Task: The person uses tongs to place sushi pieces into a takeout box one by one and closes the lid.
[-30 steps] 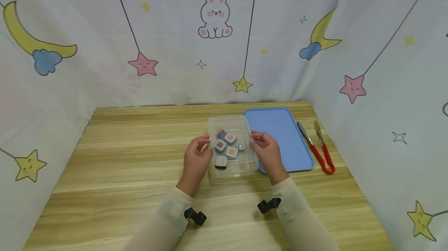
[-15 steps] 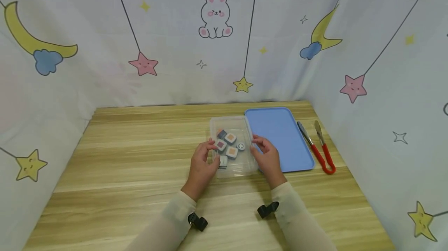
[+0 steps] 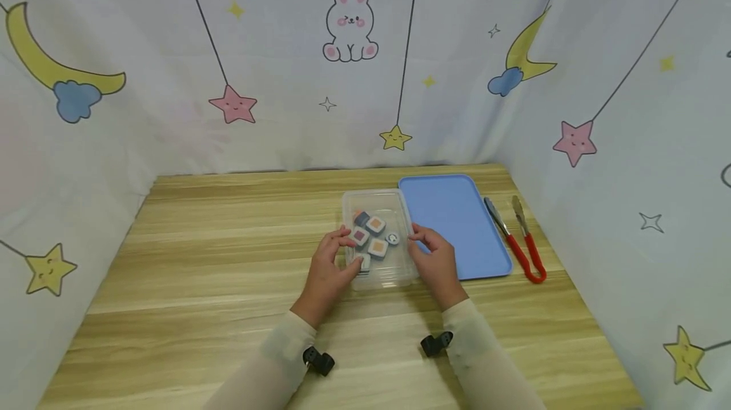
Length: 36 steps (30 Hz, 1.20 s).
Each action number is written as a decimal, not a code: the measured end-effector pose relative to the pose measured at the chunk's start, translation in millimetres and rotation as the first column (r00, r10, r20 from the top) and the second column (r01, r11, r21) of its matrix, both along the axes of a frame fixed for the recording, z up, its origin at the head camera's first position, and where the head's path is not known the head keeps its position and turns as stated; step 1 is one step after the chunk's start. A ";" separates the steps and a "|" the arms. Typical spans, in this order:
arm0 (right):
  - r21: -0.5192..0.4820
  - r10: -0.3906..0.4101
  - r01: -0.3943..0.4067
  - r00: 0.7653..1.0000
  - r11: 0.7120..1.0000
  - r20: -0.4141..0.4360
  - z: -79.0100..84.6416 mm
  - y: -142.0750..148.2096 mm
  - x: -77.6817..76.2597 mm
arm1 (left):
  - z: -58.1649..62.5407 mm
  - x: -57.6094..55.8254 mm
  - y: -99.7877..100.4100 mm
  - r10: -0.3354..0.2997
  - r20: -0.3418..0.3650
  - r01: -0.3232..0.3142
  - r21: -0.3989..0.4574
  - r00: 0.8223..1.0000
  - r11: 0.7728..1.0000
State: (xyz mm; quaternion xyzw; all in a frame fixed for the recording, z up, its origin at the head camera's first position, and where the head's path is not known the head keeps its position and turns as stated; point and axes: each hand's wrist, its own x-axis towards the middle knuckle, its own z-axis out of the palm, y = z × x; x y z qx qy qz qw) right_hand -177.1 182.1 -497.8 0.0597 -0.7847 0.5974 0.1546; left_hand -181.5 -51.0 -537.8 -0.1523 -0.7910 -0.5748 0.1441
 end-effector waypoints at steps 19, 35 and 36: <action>0.354 0.097 -0.087 0.995 0.931 -0.010 -15.4 19.0 -15.1 | 22.8 -17.8 1.9 -0.039 -0.008 0.036 -0.218 0.999 0.975; 0.621 0.253 -0.419 0.906 0.663 0.340 0.7 2.3 -48.6 | 39.3 -47.9 29.3 -0.040 0.133 0.127 -0.747 0.990 0.652; 0.620 0.253 -0.413 0.909 0.668 0.333 0.6 2.1 -48.4 | 38.8 -48.2 29.0 -0.040 0.129 0.124 -0.749 0.991 0.651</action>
